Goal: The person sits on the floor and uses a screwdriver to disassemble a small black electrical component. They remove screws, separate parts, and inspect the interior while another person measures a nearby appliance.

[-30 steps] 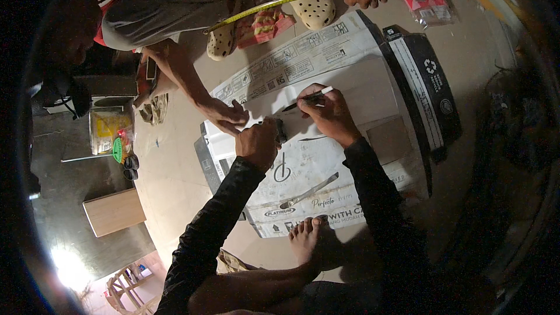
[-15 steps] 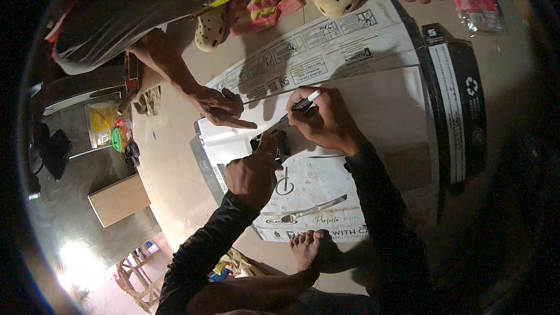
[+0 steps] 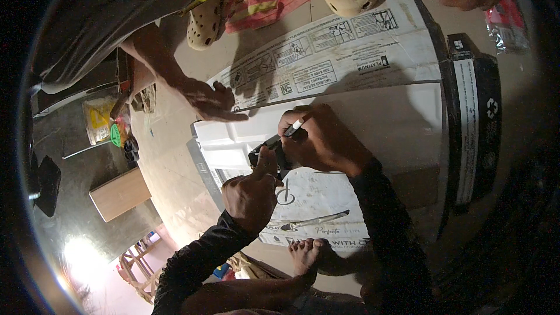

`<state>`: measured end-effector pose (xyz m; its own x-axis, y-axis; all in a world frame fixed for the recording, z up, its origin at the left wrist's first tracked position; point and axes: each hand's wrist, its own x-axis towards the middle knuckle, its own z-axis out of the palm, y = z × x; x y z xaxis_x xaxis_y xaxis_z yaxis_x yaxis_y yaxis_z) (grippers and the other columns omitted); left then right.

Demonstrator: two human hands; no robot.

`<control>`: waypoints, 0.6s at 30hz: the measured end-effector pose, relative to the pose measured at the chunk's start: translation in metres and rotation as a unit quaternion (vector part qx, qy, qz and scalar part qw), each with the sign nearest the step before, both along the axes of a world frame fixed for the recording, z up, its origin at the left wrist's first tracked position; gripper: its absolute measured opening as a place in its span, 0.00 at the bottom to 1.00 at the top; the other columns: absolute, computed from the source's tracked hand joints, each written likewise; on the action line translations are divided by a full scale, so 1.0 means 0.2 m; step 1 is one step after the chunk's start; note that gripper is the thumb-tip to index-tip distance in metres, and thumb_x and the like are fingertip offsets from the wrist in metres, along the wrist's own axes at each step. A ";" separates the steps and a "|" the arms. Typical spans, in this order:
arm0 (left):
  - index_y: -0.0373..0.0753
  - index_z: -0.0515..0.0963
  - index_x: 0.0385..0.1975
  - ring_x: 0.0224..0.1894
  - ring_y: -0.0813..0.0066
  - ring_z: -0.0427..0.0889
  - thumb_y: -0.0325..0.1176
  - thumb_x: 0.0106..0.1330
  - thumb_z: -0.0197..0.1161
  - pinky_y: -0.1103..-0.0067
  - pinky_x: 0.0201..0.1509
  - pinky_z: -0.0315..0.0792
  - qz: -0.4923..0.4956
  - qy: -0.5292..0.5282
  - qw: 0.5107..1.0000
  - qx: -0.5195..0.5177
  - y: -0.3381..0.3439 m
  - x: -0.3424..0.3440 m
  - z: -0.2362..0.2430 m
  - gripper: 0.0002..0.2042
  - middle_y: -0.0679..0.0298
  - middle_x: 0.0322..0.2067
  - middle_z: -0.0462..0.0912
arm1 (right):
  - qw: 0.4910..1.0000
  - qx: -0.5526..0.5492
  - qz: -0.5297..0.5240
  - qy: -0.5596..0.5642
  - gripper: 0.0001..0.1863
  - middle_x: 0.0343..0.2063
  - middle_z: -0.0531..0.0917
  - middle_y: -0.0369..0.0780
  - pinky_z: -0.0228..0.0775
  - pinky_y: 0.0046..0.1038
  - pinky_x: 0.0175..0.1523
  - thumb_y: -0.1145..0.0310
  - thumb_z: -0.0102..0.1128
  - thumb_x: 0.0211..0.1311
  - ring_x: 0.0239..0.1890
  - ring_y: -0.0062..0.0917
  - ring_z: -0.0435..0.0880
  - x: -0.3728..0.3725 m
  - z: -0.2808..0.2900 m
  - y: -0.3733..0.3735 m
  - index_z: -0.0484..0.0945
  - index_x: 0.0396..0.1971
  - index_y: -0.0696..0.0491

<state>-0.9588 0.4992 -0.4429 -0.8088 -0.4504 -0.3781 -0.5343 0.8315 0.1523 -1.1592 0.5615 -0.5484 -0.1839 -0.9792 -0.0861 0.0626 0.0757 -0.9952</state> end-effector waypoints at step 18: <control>0.34 0.85 0.45 0.22 0.69 0.88 0.30 0.62 0.67 0.73 0.25 0.80 -0.008 0.022 1.000 0.000 -0.01 0.00 -0.01 0.13 0.45 0.60 0.83 | 1.000 -0.002 0.028 0.008 0.13 0.30 0.85 0.46 0.76 0.35 0.42 0.64 0.68 0.63 0.33 0.33 0.86 0.00 -0.03 0.01 0.82 0.34 0.60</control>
<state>-0.9587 0.4979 -0.4441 -0.8320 -0.4368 -0.3421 -0.5134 0.8398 0.1765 -1.1594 0.5643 -0.5540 -0.1297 -0.9884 -0.0795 0.0434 0.0744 -0.9963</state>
